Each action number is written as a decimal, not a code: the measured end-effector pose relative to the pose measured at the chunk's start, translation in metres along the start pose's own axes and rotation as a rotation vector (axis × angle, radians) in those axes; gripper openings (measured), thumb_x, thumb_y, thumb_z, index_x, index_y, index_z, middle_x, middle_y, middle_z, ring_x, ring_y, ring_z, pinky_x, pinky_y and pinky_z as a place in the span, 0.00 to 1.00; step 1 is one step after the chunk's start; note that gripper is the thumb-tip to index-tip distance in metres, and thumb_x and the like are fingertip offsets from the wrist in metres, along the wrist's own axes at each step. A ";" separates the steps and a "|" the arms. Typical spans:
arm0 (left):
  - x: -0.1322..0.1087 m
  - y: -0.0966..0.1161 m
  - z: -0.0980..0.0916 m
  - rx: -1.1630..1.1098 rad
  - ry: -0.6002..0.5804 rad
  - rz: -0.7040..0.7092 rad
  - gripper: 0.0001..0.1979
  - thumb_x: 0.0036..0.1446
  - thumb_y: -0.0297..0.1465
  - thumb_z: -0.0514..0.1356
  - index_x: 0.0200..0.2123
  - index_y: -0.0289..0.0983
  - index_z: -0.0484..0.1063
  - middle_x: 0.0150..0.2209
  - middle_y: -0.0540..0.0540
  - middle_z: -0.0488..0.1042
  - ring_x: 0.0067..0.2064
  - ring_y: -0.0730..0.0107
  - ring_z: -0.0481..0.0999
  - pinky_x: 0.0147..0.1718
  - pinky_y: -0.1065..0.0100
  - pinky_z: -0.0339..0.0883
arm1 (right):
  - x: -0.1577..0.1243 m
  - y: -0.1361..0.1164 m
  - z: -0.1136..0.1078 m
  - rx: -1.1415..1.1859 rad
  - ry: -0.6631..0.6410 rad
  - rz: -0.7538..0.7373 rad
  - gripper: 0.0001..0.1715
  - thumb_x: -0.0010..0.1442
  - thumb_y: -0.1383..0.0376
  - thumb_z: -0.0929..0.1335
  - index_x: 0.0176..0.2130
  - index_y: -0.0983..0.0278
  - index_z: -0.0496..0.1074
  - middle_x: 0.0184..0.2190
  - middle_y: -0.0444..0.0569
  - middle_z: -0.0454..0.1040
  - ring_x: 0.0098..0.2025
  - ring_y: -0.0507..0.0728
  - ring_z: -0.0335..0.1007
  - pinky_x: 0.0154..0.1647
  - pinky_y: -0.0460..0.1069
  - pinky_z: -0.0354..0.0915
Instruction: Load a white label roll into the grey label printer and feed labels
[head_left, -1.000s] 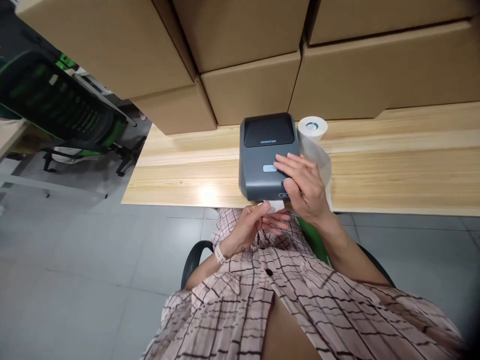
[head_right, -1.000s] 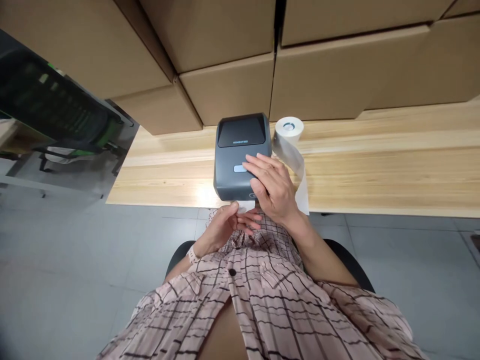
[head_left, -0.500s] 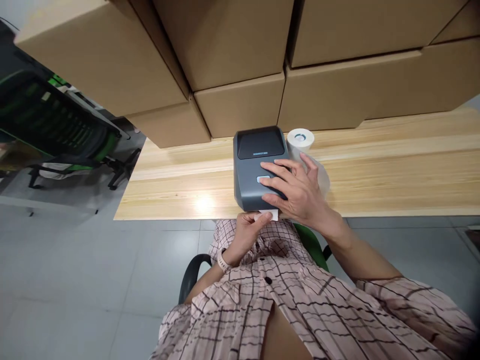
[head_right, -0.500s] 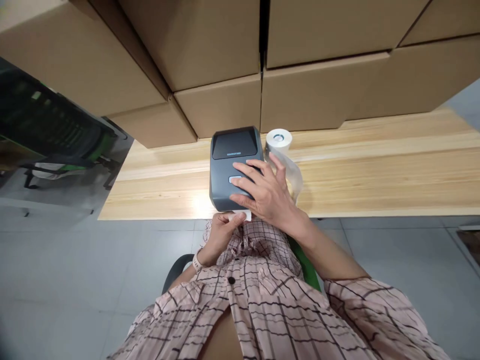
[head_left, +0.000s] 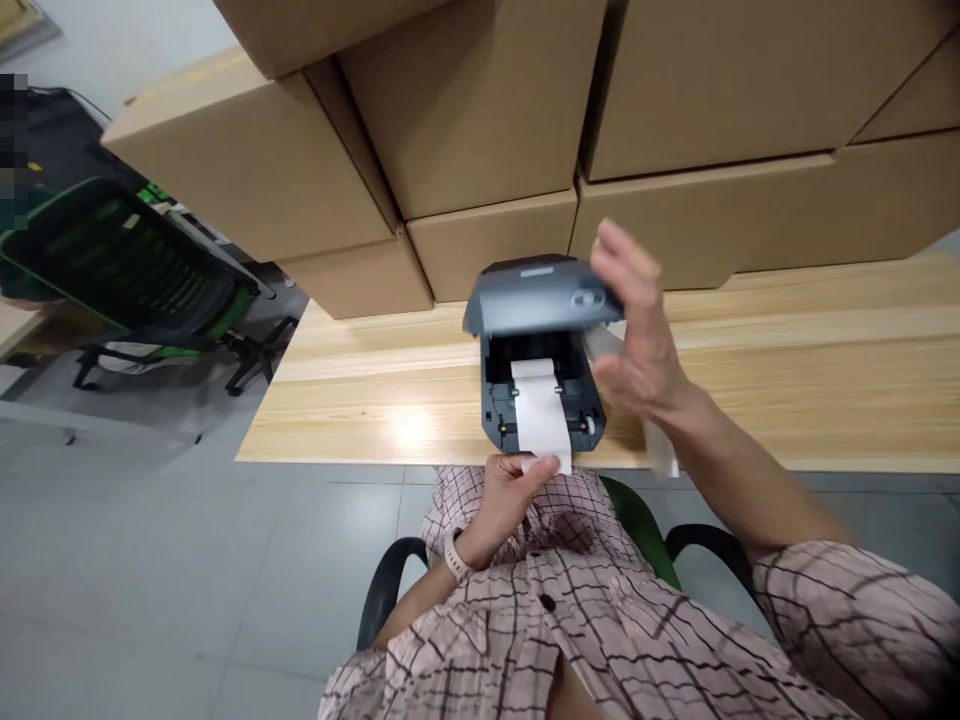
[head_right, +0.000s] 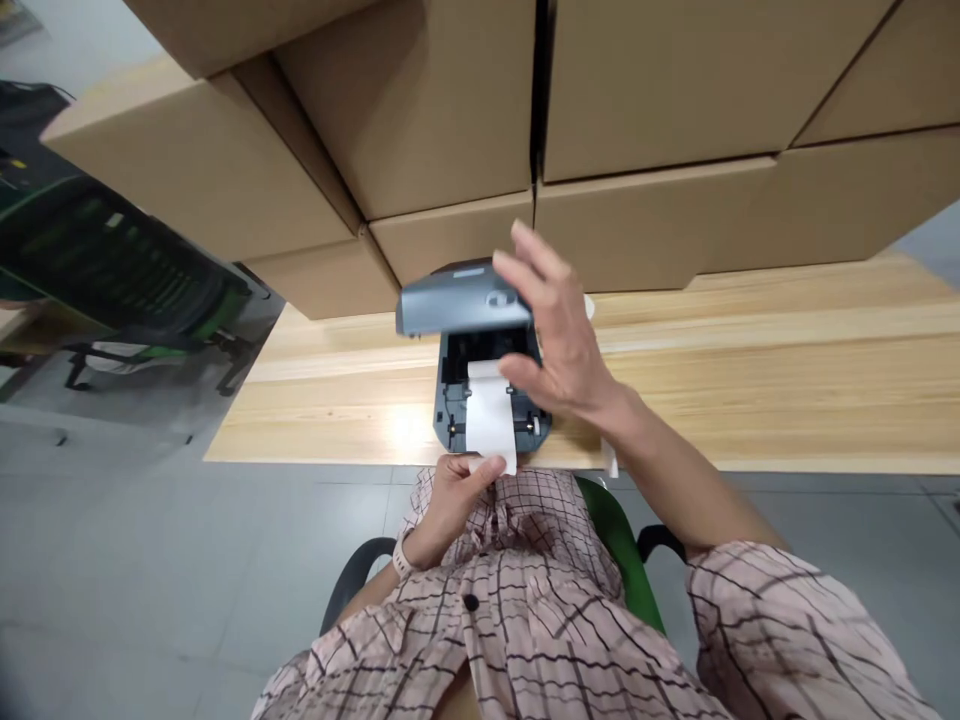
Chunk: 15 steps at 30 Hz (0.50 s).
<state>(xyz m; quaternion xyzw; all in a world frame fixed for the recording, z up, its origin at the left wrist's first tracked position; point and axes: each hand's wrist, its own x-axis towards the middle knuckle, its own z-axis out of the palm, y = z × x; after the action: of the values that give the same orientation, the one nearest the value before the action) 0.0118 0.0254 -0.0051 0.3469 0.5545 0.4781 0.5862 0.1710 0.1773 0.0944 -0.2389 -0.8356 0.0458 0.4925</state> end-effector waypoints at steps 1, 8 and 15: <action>0.000 -0.001 0.000 -0.008 -0.007 0.006 0.34 0.45 0.59 0.73 0.15 0.35 0.68 0.20 0.52 0.63 0.27 0.75 0.61 0.30 0.68 0.59 | 0.015 0.006 0.004 -0.011 0.034 0.022 0.46 0.72 0.36 0.49 0.76 0.57 0.50 0.78 0.57 0.52 0.79 0.70 0.48 0.75 0.69 0.57; 0.001 0.000 -0.002 0.001 -0.019 0.024 0.34 0.46 0.59 0.73 0.15 0.35 0.69 0.20 0.51 0.63 0.27 0.75 0.60 0.30 0.68 0.59 | 0.095 0.038 0.018 -0.171 0.110 0.161 0.35 0.81 0.53 0.50 0.75 0.70 0.48 0.75 0.61 0.58 0.74 0.56 0.58 0.75 0.54 0.54; 0.001 0.000 -0.005 0.026 -0.032 0.031 0.34 0.47 0.60 0.71 0.13 0.38 0.67 0.17 0.50 0.64 0.28 0.68 0.69 0.30 0.66 0.67 | 0.078 0.040 0.014 -0.395 0.108 0.165 0.32 0.77 0.51 0.61 0.70 0.68 0.62 0.75 0.61 0.59 0.77 0.67 0.53 0.75 0.65 0.52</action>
<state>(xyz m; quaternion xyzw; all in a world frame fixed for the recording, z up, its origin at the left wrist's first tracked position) 0.0069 0.0259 -0.0065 0.3706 0.5458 0.4743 0.5829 0.1423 0.2498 0.1372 -0.4004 -0.7784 -0.0917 0.4747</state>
